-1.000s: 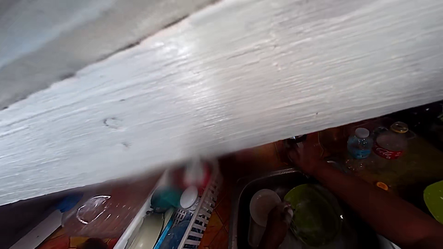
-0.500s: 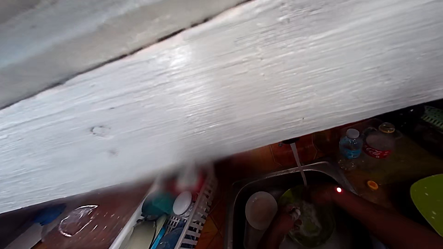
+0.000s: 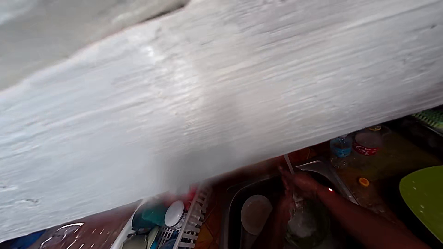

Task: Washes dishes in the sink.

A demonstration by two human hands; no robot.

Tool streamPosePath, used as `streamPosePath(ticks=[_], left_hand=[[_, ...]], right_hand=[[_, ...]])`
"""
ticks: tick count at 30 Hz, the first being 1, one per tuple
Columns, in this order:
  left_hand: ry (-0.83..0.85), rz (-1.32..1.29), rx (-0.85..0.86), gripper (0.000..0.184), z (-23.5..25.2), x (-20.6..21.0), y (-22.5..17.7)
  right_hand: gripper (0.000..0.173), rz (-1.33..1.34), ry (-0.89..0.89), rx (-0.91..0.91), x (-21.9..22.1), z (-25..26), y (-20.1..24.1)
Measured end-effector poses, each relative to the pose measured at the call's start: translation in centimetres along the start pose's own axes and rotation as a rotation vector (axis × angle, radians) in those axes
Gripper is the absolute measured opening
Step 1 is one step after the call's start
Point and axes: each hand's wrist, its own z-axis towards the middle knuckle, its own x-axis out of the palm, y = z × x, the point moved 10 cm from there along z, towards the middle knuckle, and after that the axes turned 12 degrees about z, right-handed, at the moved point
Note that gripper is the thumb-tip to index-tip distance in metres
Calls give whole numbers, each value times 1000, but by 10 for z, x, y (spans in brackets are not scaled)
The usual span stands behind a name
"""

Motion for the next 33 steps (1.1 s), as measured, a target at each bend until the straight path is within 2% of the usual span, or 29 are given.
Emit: streamPosePath(ticks=[3, 6, 8, 9, 11, 12, 15, 18, 21, 24, 27, 29, 31, 33], left_hand=[[29, -48, 42, 34, -4, 8, -13], [67, -55, 109, 23, 3, 9, -14], [110, -14, 99, 29, 23, 4, 3], [91, -16, 77, 32, 28, 1, 9], [-60, -18, 72, 29, 15, -5, -2], [-152, -18, 75, 25, 8, -5, -9], [192, -75, 89, 44, 14, 24, -12], [186, -15, -19, 42, 19, 32, -9], [237, 77, -102, 44, 13, 38, -3], [254, 292, -119, 42, 4, 36, 0], [238, 762, -74, 44, 3, 26, 0], [263, 1040, -19, 45, -1, 23, -5], [285, 1111, 14, 47, -9, 21, -12], [269, 1080, 46, 51, -16, 14, -20]], right_hand=[[46, -28, 69, 4, 17, -4, 7], [51, -360, 201, 30, 34, -14, 15], [53, -566, 289, 70, 40, -22, 17], [52, -649, 331, 88, 42, -24, 19], [50, -791, 389, 118, 40, -28, 21], [47, -840, 374, 131, 33, -28, 24], [35, -873, 220, 132, 1, -22, 36], [29, -827, 167, 77, -28, -14, 39], [32, -777, 38, 120, -65, -4, 21], [33, -820, -89, 142, -101, 2, -5], [35, -956, -162, 120, -130, 6, -40], [45, -1028, -189, 191, -142, 2, -72], [56, -1021, -220, 304, -149, -6, -103], [51, -969, -253, 366, -157, -11, -127]])
